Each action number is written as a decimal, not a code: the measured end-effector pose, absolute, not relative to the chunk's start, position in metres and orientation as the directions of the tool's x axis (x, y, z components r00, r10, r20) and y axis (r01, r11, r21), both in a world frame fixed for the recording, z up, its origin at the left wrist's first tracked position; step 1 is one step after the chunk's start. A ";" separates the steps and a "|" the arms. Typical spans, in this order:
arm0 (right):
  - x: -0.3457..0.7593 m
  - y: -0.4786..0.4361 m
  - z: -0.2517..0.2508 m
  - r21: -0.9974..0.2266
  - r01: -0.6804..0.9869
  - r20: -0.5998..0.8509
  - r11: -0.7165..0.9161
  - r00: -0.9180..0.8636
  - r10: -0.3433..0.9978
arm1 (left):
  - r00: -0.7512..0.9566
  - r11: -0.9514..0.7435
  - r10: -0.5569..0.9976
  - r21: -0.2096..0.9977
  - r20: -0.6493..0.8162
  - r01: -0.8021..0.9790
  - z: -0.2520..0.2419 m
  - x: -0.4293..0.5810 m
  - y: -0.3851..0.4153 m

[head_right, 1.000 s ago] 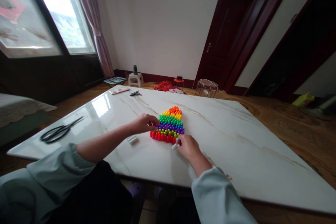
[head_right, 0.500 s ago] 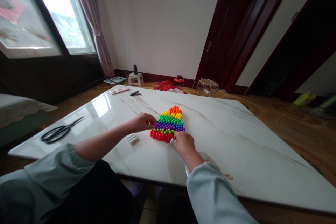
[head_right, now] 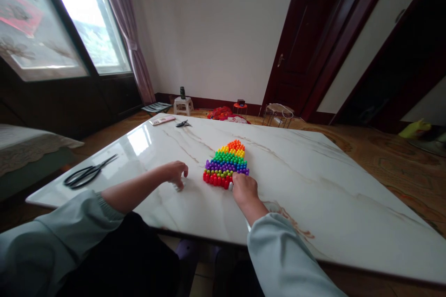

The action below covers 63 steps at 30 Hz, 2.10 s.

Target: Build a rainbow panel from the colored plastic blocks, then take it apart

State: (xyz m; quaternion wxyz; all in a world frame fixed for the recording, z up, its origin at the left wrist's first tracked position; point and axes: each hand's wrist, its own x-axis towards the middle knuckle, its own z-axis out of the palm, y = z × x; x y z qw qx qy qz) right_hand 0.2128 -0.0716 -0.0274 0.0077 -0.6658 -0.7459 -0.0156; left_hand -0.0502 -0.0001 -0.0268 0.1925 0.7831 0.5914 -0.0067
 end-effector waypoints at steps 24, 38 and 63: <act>0.249 -0.056 -0.020 -0.549 0.831 0.199 0.084 0.032 0.980 | 0.596 -0.515 0.801 0.573 0.057 0.637 -0.023 0.022 -0.019; 0.253 -0.059 -0.019 -0.547 0.833 0.161 0.086 0.004 0.987 | 0.527 -0.525 0.842 0.391 0.114 0.756 -0.046 0.043 -0.020; 0.247 -0.099 -0.140 -0.450 0.893 0.349 0.004 0.172 0.921 | 0.199 -0.236 0.971 0.440 0.130 0.867 -0.110 0.004 -0.077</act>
